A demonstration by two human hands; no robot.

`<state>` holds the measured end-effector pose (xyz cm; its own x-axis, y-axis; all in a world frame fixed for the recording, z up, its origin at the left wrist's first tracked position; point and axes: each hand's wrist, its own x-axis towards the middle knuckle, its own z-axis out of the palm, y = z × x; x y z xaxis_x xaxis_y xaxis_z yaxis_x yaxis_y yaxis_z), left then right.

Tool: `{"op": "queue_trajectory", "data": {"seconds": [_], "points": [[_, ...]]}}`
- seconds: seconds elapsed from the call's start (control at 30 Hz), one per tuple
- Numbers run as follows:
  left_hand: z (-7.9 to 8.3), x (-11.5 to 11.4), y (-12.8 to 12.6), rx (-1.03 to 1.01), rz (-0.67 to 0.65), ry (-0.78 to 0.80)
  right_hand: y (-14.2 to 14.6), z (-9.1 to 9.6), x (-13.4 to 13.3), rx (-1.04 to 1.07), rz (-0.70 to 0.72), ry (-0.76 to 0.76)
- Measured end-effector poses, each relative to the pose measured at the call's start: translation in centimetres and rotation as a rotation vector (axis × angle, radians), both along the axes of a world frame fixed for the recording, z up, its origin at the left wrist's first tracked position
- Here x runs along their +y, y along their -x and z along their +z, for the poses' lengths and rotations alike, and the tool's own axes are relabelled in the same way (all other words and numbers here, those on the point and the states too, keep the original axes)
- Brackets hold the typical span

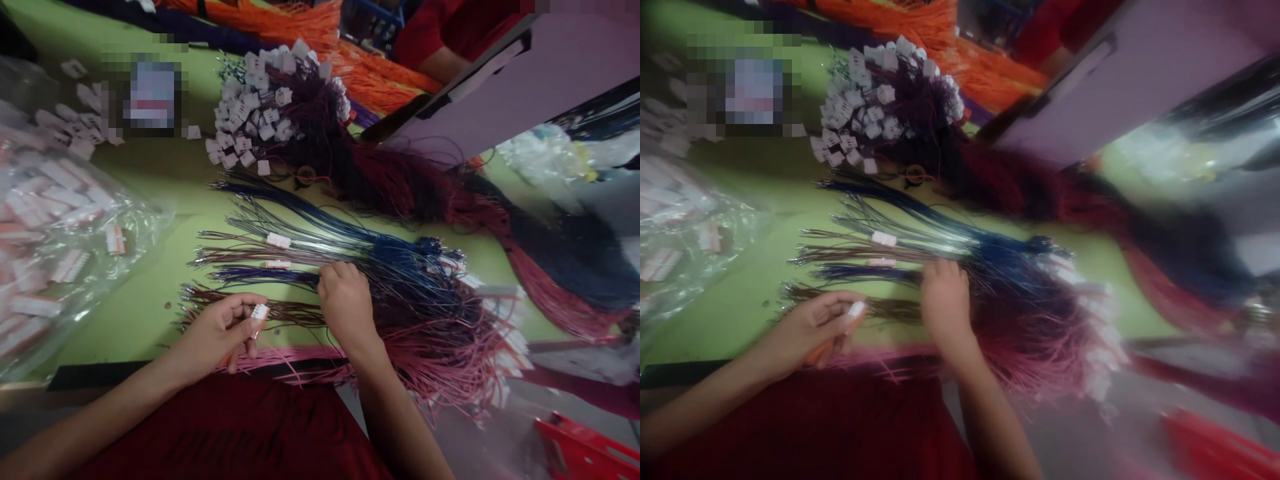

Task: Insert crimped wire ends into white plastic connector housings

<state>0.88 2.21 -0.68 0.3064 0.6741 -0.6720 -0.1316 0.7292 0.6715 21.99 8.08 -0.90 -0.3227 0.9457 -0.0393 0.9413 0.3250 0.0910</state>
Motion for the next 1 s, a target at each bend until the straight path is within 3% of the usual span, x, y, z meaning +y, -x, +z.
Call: {"op": "queue_trajectory", "data": {"seconds": [0.23, 0.4, 0.5, 0.67, 0.77, 0.9, 1.0], "points": [[-0.1, 0.0, 0.2, 0.008, -0.009, -0.013, -0.7, 0.1, -0.2, 0.099, -0.028, -0.026], [-0.3, -0.1, 0.2, 0.008, -0.010, -0.024, -1.5, 0.3, -0.7, 0.190, 0.109, 0.014], [-0.1, -0.1, 0.1, 0.025, -0.025, -0.022, -1.6, 0.0, -0.9, 0.154, 0.155, 0.008], [-0.2, -0.1, 0.1, 0.024, -0.025, -0.026, -1.1, 0.1, -0.6, 0.078, 0.099, -0.048], [-0.3, -0.2, 0.1, 0.010, -0.019, -0.024, -1.1, 0.1, -0.5, 0.206, 0.039, 0.023], [-0.4, -0.2, 0.0, -0.005, -0.006, -0.019, -1.0, 0.2, -0.7, 0.529, -0.047, 0.214], [-0.4, -0.3, -0.1, -0.016, 0.004, -0.024, 0.2, 1.6, -1.3, 0.747, -0.018, 0.405]]}}
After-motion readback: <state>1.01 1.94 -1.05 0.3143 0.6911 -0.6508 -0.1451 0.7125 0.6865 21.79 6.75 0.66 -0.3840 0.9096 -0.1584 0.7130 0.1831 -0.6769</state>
